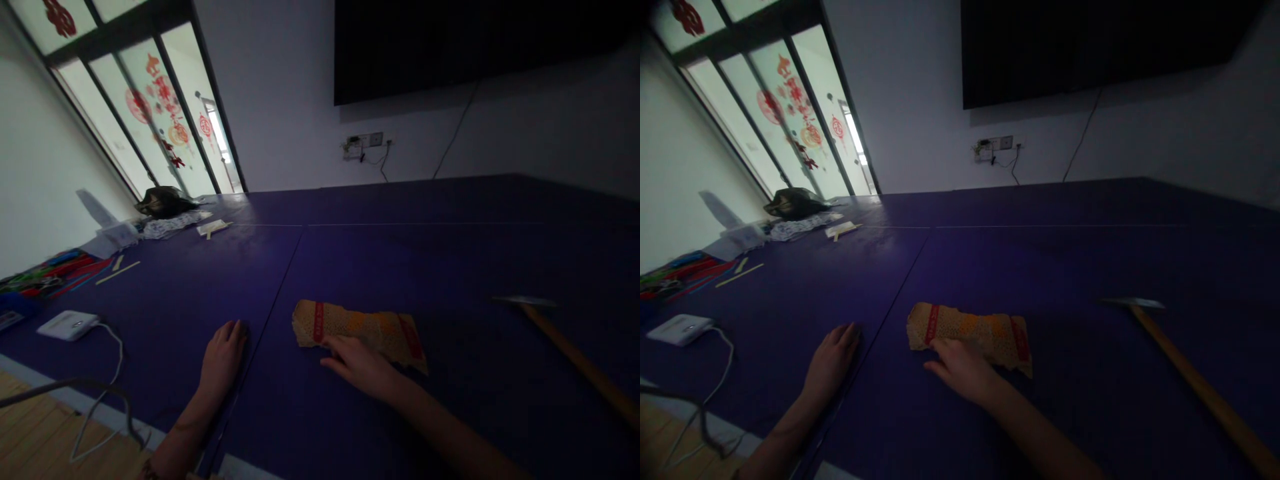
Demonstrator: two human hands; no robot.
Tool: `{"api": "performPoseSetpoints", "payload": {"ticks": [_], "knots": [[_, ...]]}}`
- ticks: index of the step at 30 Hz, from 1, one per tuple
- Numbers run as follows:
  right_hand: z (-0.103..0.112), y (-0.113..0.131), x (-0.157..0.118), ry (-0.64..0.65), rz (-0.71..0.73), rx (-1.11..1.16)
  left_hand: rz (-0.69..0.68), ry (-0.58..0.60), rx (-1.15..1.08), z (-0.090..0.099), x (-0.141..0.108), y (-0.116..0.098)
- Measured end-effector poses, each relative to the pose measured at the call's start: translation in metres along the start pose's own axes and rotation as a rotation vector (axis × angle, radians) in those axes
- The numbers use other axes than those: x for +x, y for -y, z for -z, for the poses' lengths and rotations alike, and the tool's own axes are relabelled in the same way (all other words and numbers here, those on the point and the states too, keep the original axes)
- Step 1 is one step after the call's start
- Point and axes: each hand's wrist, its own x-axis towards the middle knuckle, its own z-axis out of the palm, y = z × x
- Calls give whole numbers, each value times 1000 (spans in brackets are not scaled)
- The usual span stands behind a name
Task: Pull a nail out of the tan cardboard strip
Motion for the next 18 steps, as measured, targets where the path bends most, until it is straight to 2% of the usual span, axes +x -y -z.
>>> {"api": "performPoseSetpoints", "payload": {"ticks": [3, 5, 9, 11, 14, 18], "knots": [[19, -12, 1, -58, -22, -15, -133, -199, -134, 1, -2, -3], [35, -28, 4, -99, -81, -47, -279, -247, -266, 12, -7, -16], [53, -64, 15, -77, -198, -98, -696, -45, -556, 44, -16, -67], [52, -75, 22, -23, -234, -113, -803, -2, -563, 53, -14, -96], [44, -83, 30, 13, -269, -146, -929, 102, -483, 50, -3, -132], [39, -83, 34, 44, -328, -169, -946, 159, -469, 28, 9, -156]]}}
